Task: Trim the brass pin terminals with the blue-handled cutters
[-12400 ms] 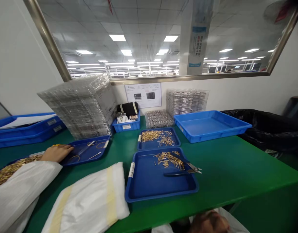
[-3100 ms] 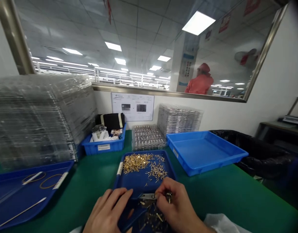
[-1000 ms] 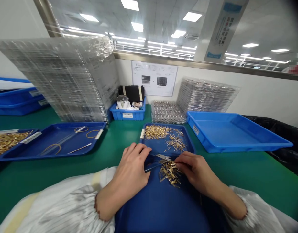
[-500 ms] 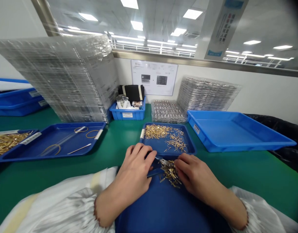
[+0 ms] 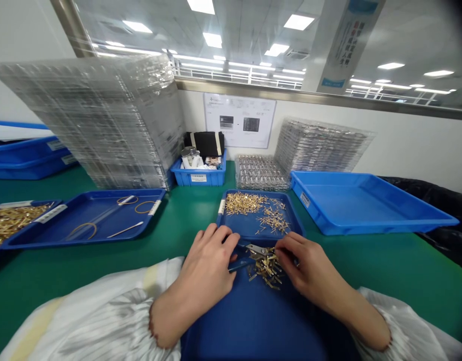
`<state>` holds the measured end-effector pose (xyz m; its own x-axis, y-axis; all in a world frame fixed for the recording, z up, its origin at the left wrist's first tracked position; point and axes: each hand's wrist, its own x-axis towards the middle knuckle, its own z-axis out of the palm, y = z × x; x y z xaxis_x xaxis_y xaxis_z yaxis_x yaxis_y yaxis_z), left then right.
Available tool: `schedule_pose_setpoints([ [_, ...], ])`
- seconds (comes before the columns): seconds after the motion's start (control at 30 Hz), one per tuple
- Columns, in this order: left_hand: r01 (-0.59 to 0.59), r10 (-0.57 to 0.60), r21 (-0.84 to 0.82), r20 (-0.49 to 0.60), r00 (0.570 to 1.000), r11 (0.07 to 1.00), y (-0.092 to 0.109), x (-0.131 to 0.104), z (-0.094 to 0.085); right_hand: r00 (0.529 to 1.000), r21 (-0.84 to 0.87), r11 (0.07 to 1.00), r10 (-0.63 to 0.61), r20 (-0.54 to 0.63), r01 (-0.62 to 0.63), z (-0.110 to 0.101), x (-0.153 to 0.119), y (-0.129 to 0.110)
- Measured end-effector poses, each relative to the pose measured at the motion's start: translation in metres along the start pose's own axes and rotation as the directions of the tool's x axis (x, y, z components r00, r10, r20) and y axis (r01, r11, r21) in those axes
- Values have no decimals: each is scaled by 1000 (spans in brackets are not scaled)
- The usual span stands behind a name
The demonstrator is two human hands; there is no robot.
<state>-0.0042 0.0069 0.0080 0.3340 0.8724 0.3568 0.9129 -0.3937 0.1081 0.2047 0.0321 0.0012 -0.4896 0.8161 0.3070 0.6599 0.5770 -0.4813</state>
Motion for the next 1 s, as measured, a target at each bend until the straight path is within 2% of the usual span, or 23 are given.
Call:
schedule_pose_setpoints([
  [0.3, 5, -5, -23, -22, 1000, 1000, 2, -1, -2, 999, 219, 976, 27, -35, -19, 5, 0, -3],
  [0.53, -6, 5, -41, -44, 999, 999, 3, -2, 1, 995, 256, 964, 83, -50, -67, 7, 1, -3],
  [0.73, -61, 46, -115, -130, 990, 992, 1, -2, 4, 991, 262, 964, 77, -108, -46, 6, 2, -7],
  [0.9, 11, -37, -196, -127, 991, 980, 4, -3, 3, 974, 317, 948, 91, -208, -21, 3, 1, -10],
  [1.0, 70, -107, -316, -102, 989, 946, 7, -2, 1, 964, 460, 886, 170, -202, -60, 4, 1, -9],
])
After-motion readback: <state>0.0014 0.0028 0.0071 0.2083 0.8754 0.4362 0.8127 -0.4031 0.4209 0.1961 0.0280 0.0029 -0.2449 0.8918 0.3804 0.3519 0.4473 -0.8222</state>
